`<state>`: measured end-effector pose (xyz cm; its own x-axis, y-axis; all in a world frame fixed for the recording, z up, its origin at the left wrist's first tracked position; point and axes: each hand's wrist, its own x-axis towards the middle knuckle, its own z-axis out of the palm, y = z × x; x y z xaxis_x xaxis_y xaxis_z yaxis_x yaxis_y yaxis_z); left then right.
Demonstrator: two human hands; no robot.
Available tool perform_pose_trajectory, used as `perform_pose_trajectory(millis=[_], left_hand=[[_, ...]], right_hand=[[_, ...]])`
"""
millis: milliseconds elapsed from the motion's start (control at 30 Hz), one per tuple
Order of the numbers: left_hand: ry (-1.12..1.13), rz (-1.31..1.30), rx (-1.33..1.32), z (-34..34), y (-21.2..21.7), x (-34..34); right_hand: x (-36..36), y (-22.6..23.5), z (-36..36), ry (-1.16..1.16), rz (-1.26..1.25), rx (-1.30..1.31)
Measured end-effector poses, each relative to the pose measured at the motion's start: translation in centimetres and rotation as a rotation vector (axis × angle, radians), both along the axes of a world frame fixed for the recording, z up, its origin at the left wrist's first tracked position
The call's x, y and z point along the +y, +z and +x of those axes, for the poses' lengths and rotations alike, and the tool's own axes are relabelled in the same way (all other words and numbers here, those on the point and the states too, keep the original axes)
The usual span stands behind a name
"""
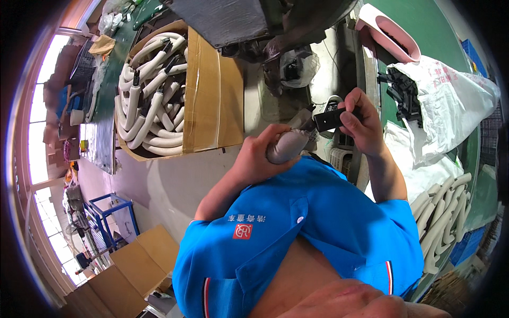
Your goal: The person repeatedly picks up white cables and black plastic connectors, inserts the connectors into the cable ends, and places the assembled units into a cardboard box. The process is continuous and repetitive throughout the clip.
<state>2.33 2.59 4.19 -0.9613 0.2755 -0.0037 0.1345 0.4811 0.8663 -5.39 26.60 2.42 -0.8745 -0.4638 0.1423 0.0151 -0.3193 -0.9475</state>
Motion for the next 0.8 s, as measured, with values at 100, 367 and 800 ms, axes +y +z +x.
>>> perform_pose_trajectory(millis=[100, 367, 800], left_hand=[[0.023, 0.018, -0.01, 0.4, 0.2, -0.7], [-0.064, 0.02, -0.051, 1.1, 0.0, -2.2], [-0.142, -0.021, -0.139, -0.3, -0.1, -4.4]], right_hand=[[-0.4, 0.0, -0.1, -0.032, 0.049, 0.041], [-1.2, 0.1, -0.2, 0.161, 0.116, 0.105], [-4.7, -1.6, -0.3, 0.29, 0.161, 0.031]])
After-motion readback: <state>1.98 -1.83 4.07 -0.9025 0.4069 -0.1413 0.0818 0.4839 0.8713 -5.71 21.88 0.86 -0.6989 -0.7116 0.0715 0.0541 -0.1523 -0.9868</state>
